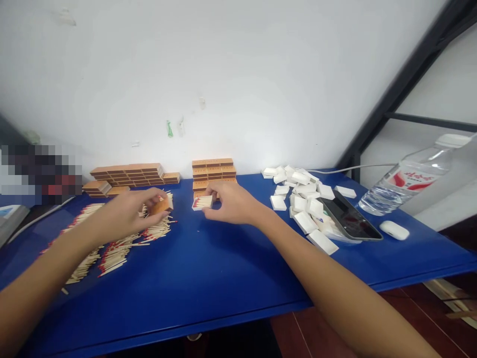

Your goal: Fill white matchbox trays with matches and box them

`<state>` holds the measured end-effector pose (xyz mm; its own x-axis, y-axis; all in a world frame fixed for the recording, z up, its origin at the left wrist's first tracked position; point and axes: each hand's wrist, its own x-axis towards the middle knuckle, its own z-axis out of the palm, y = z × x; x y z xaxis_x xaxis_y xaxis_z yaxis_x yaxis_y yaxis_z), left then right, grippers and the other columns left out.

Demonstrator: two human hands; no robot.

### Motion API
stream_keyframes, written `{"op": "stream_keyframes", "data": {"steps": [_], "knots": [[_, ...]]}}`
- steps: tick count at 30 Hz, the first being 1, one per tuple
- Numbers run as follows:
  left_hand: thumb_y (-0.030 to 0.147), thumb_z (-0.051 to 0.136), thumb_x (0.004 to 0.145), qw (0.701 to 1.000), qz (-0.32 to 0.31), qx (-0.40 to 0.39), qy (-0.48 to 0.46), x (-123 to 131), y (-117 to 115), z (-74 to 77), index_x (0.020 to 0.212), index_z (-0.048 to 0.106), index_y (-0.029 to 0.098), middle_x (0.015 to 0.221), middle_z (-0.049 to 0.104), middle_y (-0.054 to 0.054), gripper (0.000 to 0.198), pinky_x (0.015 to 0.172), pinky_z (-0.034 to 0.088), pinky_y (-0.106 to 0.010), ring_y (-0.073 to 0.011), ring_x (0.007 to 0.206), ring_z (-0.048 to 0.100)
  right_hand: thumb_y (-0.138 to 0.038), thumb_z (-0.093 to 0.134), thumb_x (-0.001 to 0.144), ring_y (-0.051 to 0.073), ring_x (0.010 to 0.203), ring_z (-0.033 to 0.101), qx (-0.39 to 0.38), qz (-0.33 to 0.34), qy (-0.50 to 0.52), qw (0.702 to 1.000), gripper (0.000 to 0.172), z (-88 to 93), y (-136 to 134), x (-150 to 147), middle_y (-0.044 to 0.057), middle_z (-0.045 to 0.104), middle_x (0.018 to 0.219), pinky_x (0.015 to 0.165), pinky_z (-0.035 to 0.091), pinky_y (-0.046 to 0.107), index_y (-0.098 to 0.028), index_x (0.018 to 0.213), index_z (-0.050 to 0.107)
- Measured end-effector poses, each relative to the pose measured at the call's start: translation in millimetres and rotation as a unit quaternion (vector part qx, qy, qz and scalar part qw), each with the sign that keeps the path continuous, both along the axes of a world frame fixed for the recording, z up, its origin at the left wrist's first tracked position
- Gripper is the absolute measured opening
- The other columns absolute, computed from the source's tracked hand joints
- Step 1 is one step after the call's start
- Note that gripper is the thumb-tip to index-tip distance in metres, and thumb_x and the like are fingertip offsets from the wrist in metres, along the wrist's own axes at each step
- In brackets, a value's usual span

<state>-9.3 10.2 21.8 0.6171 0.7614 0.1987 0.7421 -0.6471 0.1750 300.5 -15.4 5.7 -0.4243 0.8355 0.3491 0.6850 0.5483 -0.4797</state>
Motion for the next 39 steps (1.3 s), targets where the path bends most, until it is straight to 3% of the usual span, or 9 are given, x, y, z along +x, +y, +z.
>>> {"op": "stream_keyframes", "data": {"steps": [4, 11, 16, 20, 28, 33, 39], "knots": [[0.048, 0.063, 0.098, 0.996, -0.045, 0.013, -0.073, 24, -14, -20.2, 0.118, 0.072, 0.022, 0.104, 0.079, -0.005, 0.034, 0.074, 0.052, -0.031, -0.0207, 0.083, 0.071, -0.036, 0.077, 0.081, 0.013, 0.065, 0.055, 0.007, -0.008, 0.095, 0.995, 0.026, -6.3, -2, -3, -0.002, 0.064, 0.075, 0.064, 0.042, 0.030, -0.019, 0.099, 0.069], [0.054, 0.071, 0.096, 0.982, -0.013, 0.062, -0.176, 16, -17, -25.4, 0.127, 0.075, 0.023, 0.122, 0.081, -0.007, 0.044, 0.084, 0.058, -0.031, -0.0229, 0.097, 0.076, -0.045, 0.080, 0.086, 0.013, 0.068, 0.054, -0.063, -0.001, 0.233, 0.971, 0.039, -11.8, -2, -15, -0.002, 0.061, 0.077, 0.062, 0.044, 0.029, -0.018, 0.112, 0.071], [0.060, 0.075, 0.092, 0.979, 0.021, 0.002, -0.204, 13, -18, -27.4, 0.128, 0.077, 0.024, 0.114, 0.083, -0.004, 0.051, 0.084, 0.060, -0.032, -0.0214, 0.087, 0.075, -0.049, 0.079, 0.089, 0.014, 0.072, 0.057, -0.077, 0.021, 0.228, 0.970, 0.044, -16.9, -2, -15, -0.002, 0.063, 0.078, 0.067, 0.048, 0.030, -0.021, 0.121, 0.071], [0.062, 0.076, 0.091, 0.973, 0.026, -0.040, -0.225, 13, -18, -26.4, 0.126, 0.078, 0.026, 0.115, 0.083, -0.004, 0.050, 0.093, 0.059, -0.034, -0.0244, 0.098, 0.076, -0.049, 0.080, 0.089, 0.015, 0.074, 0.058, -0.075, 0.021, 0.212, 0.974, 0.045, -15.7, -4, -15, 0.000, 0.066, 0.083, 0.069, 0.049, 0.031, -0.020, 0.121, 0.070], [0.060, 0.078, 0.091, 0.964, 0.027, -0.069, -0.256, 12, -19, -21.9, 0.124, 0.077, 0.025, 0.127, 0.080, -0.006, 0.048, 0.096, 0.059, -0.038, -0.0272, 0.109, 0.075, -0.045, 0.082, 0.087, 0.012, 0.069, 0.056, -0.072, 0.035, 0.184, 0.980, 0.043, -8.7, -7, -14, -0.001, 0.068, 0.083, 0.062, 0.044, 0.028, -0.021, 0.122, 0.076], [0.061, 0.078, 0.089, 0.962, 0.018, -0.080, -0.259, 9, -16, -25.1, 0.123, 0.076, 0.026, 0.131, 0.079, -0.007, 0.049, 0.098, 0.058, -0.040, -0.0282, 0.112, 0.074, -0.044, 0.087, 0.082, 0.012, 0.070, 0.054, -0.115, 0.075, 0.193, 0.972, 0.045, -3.5, -7, -11, 0.002, 0.072, 0.093, 0.060, 0.043, 0.028, -0.021, 0.120, 0.079], [0.060, 0.080, 0.089, 0.953, 0.010, -0.107, -0.283, 9, -16, -25.9, 0.124, 0.076, 0.027, 0.131, 0.078, -0.007, 0.049, 0.093, 0.059, -0.039, -0.0273, 0.112, 0.074, -0.045, 0.089, 0.081, 0.013, 0.069, 0.056, -0.161, 0.100, 0.228, 0.955, 0.051, -2.3, -5, -8, 0.000, 0.069, 0.083, 0.062, 0.046, 0.030, -0.021, 0.125, 0.079]]}}
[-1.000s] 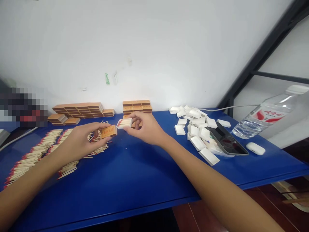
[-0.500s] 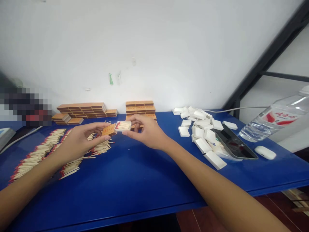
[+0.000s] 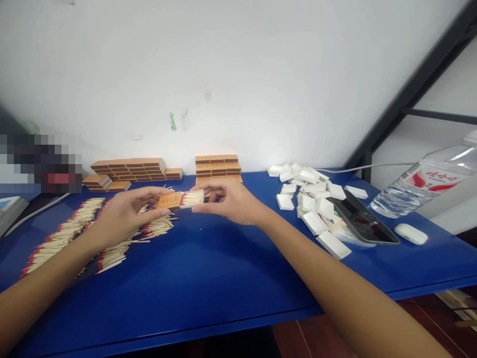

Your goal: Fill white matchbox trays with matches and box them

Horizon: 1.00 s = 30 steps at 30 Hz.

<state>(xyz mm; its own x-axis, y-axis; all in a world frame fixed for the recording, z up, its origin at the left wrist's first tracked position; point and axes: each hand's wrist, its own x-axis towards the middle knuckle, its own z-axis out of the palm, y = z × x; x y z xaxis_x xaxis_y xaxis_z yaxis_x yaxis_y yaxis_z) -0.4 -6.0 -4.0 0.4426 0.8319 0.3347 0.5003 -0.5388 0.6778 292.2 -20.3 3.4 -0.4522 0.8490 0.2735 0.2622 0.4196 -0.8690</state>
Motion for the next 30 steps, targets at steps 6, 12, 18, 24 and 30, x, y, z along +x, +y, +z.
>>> {"op": "stream_keyframes", "data": {"steps": [6, 12, 18, 24, 30], "knots": [[0.058, 0.084, 0.085, 0.999, 0.008, -0.003, -0.031, 1, -2, 2.0, 0.125, 0.078, 0.025, 0.121, 0.082, -0.008, 0.051, 0.087, 0.061, -0.039, -0.0266, 0.104, 0.076, -0.043, 0.090, 0.080, 0.013, 0.069, 0.057, -0.015, -0.015, 0.005, 1.000, 0.050, -4.4, -2, -8, -0.001, 0.069, 0.080, 0.061, 0.046, 0.029, -0.021, 0.123, 0.079], [0.051, 0.094, 0.074, 0.994, 0.019, -0.030, -0.101, 11, -10, 3.3, 0.117, 0.081, 0.024, 0.115, 0.084, -0.007, 0.053, 0.092, 0.065, -0.038, -0.0274, 0.103, 0.080, -0.045, 0.087, 0.084, 0.013, 0.062, 0.059, -0.029, -0.045, 0.021, 0.998, 0.055, -11.2, -9, -21, -0.001, 0.070, 0.076, 0.056, 0.049, 0.029, -0.022, 0.133, 0.077], [0.060, 0.092, 0.074, 0.993, 0.056, -0.003, -0.108, 20, -18, -3.7, 0.115, 0.084, 0.025, 0.113, 0.085, -0.007, 0.055, 0.093, 0.067, -0.044, -0.0322, 0.103, 0.081, -0.056, 0.067, 0.100, 0.019, 0.078, 0.069, -0.088, 0.001, 0.075, 0.993, 0.089, -31.1, -28, -44, 0.009, 0.075, 0.104, 0.055, 0.059, 0.031, -0.024, 0.174, 0.028], [0.057, 0.087, 0.082, 0.992, 0.060, 0.043, -0.105, 22, -26, -9.1, 0.123, 0.083, 0.030, 0.120, 0.083, -0.004, 0.049, 0.098, 0.066, -0.044, -0.0328, 0.113, 0.079, -0.059, 0.056, 0.107, 0.020, 0.091, 0.074, -0.144, 0.072, 0.109, 0.981, 0.102, -27.3, -54, -55, 0.016, 0.061, 0.152, 0.090, 0.067, 0.046, -0.036, 0.174, -0.017], [0.056, 0.088, 0.082, 0.991, 0.061, 0.071, -0.097, 24, -28, -7.1, 0.122, 0.083, 0.031, 0.116, 0.084, -0.002, 0.047, 0.094, 0.067, -0.041, -0.0293, 0.104, 0.081, -0.064, 0.051, 0.107, 0.018, 0.086, 0.074, -0.148, 0.032, 0.101, 0.983, 0.092, -17.4, -53, -56, 0.016, 0.058, 0.154, 0.090, 0.067, 0.047, -0.035, 0.176, -0.002]]}}
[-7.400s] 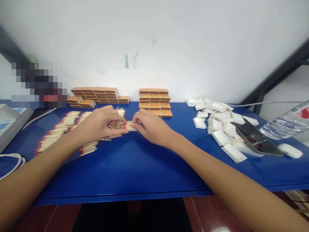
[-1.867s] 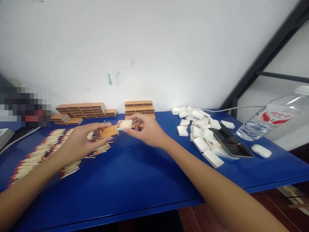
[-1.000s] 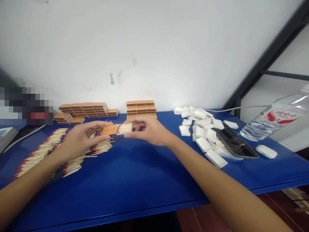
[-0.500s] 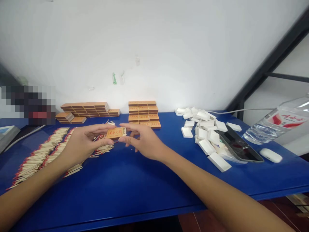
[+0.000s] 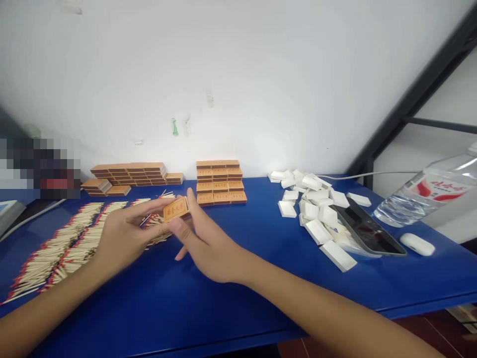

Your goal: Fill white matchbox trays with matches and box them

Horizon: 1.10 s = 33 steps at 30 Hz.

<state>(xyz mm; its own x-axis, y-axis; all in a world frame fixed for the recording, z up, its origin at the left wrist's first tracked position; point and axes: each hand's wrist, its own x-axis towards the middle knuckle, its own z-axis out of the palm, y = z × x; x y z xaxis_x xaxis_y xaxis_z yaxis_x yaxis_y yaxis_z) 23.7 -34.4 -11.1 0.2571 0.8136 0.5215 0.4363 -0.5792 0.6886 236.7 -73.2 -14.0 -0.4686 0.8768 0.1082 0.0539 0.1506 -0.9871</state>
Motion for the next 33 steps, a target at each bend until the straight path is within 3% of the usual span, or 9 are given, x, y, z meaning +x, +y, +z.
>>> {"op": "stream_keyframes", "data": {"steps": [4, 7, 13, 18, 19, 21, 23, 25, 33], "knots": [[0.057, 0.090, 0.079, 1.000, 0.001, -0.006, 0.010, 0, 3, -0.4, 0.119, 0.084, 0.031, 0.112, 0.085, -0.003, 0.049, 0.090, 0.066, -0.040, -0.0280, 0.098, 0.080, -0.061, 0.050, 0.108, 0.021, 0.094, 0.073, 0.040, -0.043, 0.045, 0.997, 0.073, -2.9, 16, 5, 0.013, 0.070, 0.130, 0.072, 0.068, 0.037, -0.026, 0.170, 0.036], [0.055, 0.088, 0.082, 1.000, 0.003, 0.005, 0.021, -3, 7, -1.5, 0.122, 0.082, 0.031, 0.115, 0.084, -0.003, 0.047, 0.090, 0.064, -0.038, -0.0268, 0.099, 0.079, -0.053, 0.057, 0.107, 0.023, 0.101, 0.074, 0.101, -0.038, 0.026, 0.994, 0.064, -3.0, 24, 13, 0.011, 0.074, 0.114, 0.065, 0.066, 0.032, -0.022, 0.162, 0.048], [0.046, 0.091, 0.083, 0.998, -0.015, 0.039, 0.046, -8, 11, 3.1, 0.117, 0.082, 0.028, 0.106, 0.084, 0.000, 0.039, 0.082, 0.061, -0.031, -0.0198, 0.086, 0.076, -0.040, 0.064, 0.104, 0.018, 0.082, 0.074, 0.171, -0.051, -0.085, 0.980, 0.049, 1.8, 28, 24, 0.004, 0.072, 0.091, 0.063, 0.064, 0.030, -0.021, 0.148, 0.059], [0.040, 0.092, 0.083, 0.991, -0.017, 0.107, 0.080, -11, 14, 0.6, 0.121, 0.080, 0.025, 0.097, 0.080, 0.001, 0.043, 0.074, 0.055, -0.028, -0.0156, 0.078, 0.070, -0.045, 0.070, 0.099, 0.016, 0.078, 0.075, 0.096, -0.090, -0.024, 0.991, 0.049, 4.3, 31, 23, 0.013, 0.072, 0.126, 0.051, 0.061, 0.027, -0.019, 0.139, 0.062], [0.040, 0.093, 0.082, 0.988, -0.019, 0.127, 0.088, -12, 15, -1.0, 0.122, 0.079, 0.024, 0.096, 0.079, 0.001, 0.045, 0.074, 0.054, -0.028, -0.0153, 0.078, 0.069, -0.046, 0.071, 0.097, 0.016, 0.072, 0.074, 0.070, -0.096, -0.015, 0.993, 0.048, 4.9, 32, 23, 0.013, 0.074, 0.123, 0.046, 0.058, 0.026, -0.018, 0.135, 0.064], [0.040, 0.092, 0.082, 0.979, -0.028, 0.170, 0.105, -13, 17, -4.2, 0.123, 0.078, 0.022, 0.099, 0.079, 0.000, 0.047, 0.075, 0.053, -0.029, -0.0159, 0.082, 0.069, -0.046, 0.072, 0.096, 0.014, 0.058, 0.069, 0.034, -0.100, -0.023, 0.994, 0.039, 6.1, 33, 23, 0.008, 0.076, 0.095, 0.039, 0.051, 0.025, -0.016, 0.121, 0.069], [0.039, 0.091, 0.083, 0.970, -0.045, 0.208, 0.120, -13, 18, -6.1, 0.123, 0.077, 0.020, 0.103, 0.079, -0.002, 0.046, 0.079, 0.054, -0.030, -0.0168, 0.088, 0.070, -0.043, 0.070, 0.095, 0.012, 0.048, 0.062, 0.018, -0.098, -0.052, 0.994, 0.028, 7.4, 33, 23, 0.001, 0.070, 0.069, 0.037, 0.046, 0.023, -0.016, 0.104, 0.072], [0.038, 0.090, 0.084, 0.961, -0.060, 0.236, 0.134, -13, 18, -6.1, 0.122, 0.076, 0.019, 0.105, 0.080, -0.003, 0.045, 0.082, 0.055, -0.031, -0.0179, 0.091, 0.070, -0.040, 0.069, 0.095, 0.011, 0.042, 0.058, 0.016, -0.101, -0.081, 0.991, 0.023, 8.0, 33, 23, -0.002, 0.064, 0.057, 0.036, 0.042, 0.022, -0.018, 0.094, 0.072], [0.036, 0.087, 0.088, 0.944, -0.072, 0.278, 0.162, -10, 16, -4.6, 0.123, 0.075, 0.017, 0.102, 0.081, -0.006, 0.041, 0.080, 0.058, -0.032, -0.0194, 0.090, 0.070, -0.030, 0.071, 0.085, 0.012, 0.043, 0.061, 0.044, -0.178, -0.135, 0.974, 0.015, 2.6, 27, 18, -0.001, 0.068, 0.060, 0.043, 0.046, 0.023, -0.017, 0.092, 0.074]]}}
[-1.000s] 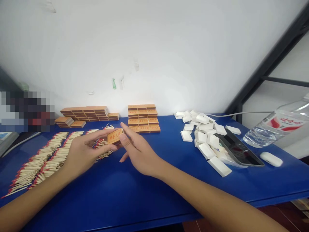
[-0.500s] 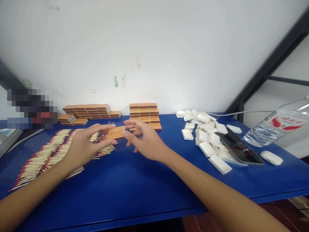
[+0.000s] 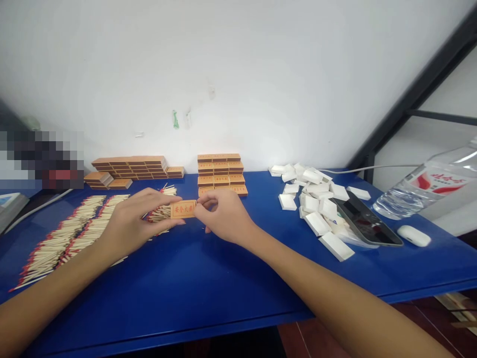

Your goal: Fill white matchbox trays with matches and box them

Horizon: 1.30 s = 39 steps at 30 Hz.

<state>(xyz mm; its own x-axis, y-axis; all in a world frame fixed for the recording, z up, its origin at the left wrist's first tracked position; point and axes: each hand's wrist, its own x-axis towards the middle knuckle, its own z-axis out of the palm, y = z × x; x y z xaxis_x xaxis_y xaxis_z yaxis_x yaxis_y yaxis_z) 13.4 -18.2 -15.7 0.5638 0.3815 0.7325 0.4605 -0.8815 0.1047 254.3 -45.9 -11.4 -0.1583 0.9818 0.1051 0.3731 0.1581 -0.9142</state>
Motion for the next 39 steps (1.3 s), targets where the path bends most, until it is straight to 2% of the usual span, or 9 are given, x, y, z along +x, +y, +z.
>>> {"op": "stream_keyframes", "data": {"steps": [7, 10, 15, 18, 25, 35, 39], "knots": [[0.033, 0.089, 0.086, 1.000, -0.005, 0.018, 0.003, 2.0, -1.8, -1.2, 0.121, 0.076, 0.017, 0.099, 0.081, -0.006, 0.041, 0.079, 0.059, -0.033, -0.0194, 0.088, 0.069, -0.025, 0.067, 0.082, 0.013, 0.046, 0.066, 0.044, -0.030, -0.039, 0.998, 0.009, -1.1, 0.6, 1.4, -0.001, 0.071, 0.065, 0.046, 0.047, 0.024, -0.019, 0.077, 0.071], [0.031, 0.090, 0.086, 1.000, -0.010, 0.027, -0.003, 2.0, -2.0, -0.7, 0.121, 0.075, 0.017, 0.099, 0.081, -0.005, 0.041, 0.078, 0.059, -0.033, -0.0190, 0.087, 0.069, -0.026, 0.068, 0.083, 0.013, 0.046, 0.066, 0.050, -0.022, -0.045, 0.998, 0.010, -0.5, 3.1, 3.3, -0.001, 0.071, 0.065, 0.048, 0.048, 0.025, -0.019, 0.079, 0.073], [0.031, 0.089, 0.087, 1.000, -0.007, 0.025, 0.000, 1.1, -1.1, -0.2, 0.121, 0.075, 0.017, 0.100, 0.081, -0.005, 0.040, 0.079, 0.059, -0.034, -0.0196, 0.088, 0.070, -0.026, 0.069, 0.085, 0.014, 0.049, 0.065, 0.012, 0.009, -0.017, 1.000, 0.012, -0.3, 5.5, 4.5, 0.000, 0.072, 0.066, 0.048, 0.047, 0.026, -0.017, 0.089, 0.076], [0.032, 0.088, 0.088, 0.999, -0.010, 0.034, -0.001, 0.9, -0.1, 0.4, 0.119, 0.074, 0.016, 0.101, 0.081, -0.006, 0.038, 0.080, 0.059, -0.034, -0.0197, 0.087, 0.070, -0.026, 0.069, 0.086, 0.013, 0.051, 0.065, 0.027, 0.026, -0.013, 0.999, 0.011, -0.9, 6.2, 4.7, 0.001, 0.073, 0.070, 0.051, 0.049, 0.026, -0.017, 0.085, 0.075], [0.031, 0.087, 0.089, 0.998, -0.034, 0.048, 0.029, -0.2, 2.7, -2.2, 0.126, 0.071, 0.017, 0.097, 0.080, -0.007, 0.044, 0.082, 0.059, -0.038, -0.0222, 0.088, 0.068, -0.025, 0.067, 0.084, 0.013, 0.053, 0.064, 0.031, 0.043, -0.032, 0.998, 0.011, 0.9, 3.7, 3.3, -0.002, 0.070, 0.065, 0.057, 0.051, 0.027, -0.018, 0.081, 0.074], [0.032, 0.080, 0.096, 0.996, -0.038, 0.069, 0.048, 3.9, -2.3, -2.0, 0.123, 0.072, 0.017, 0.100, 0.081, -0.008, 0.032, 0.080, 0.058, -0.040, -0.0232, 0.088, 0.071, -0.025, 0.065, 0.080, 0.014, 0.060, 0.058, 0.116, -0.046, -0.161, 0.979, 0.015, -5.8, 0.2, -2.2, 0.000, 0.069, 0.063, 0.060, 0.042, 0.029, -0.020, 0.066, 0.069], [0.029, 0.081, 0.095, 0.998, -0.020, 0.057, 0.036, 3.9, -2.6, -0.5, 0.122, 0.073, 0.016, 0.097, 0.081, -0.008, 0.031, 0.079, 0.058, -0.038, -0.0224, 0.087, 0.070, -0.025, 0.064, 0.085, 0.013, 0.058, 0.060, 0.097, -0.032, -0.131, 0.986, 0.018, -1.8, 2.9, 1.3, 0.000, 0.069, 0.065, 0.057, 0.043, 0.028, -0.019, 0.069, 0.069]]}}
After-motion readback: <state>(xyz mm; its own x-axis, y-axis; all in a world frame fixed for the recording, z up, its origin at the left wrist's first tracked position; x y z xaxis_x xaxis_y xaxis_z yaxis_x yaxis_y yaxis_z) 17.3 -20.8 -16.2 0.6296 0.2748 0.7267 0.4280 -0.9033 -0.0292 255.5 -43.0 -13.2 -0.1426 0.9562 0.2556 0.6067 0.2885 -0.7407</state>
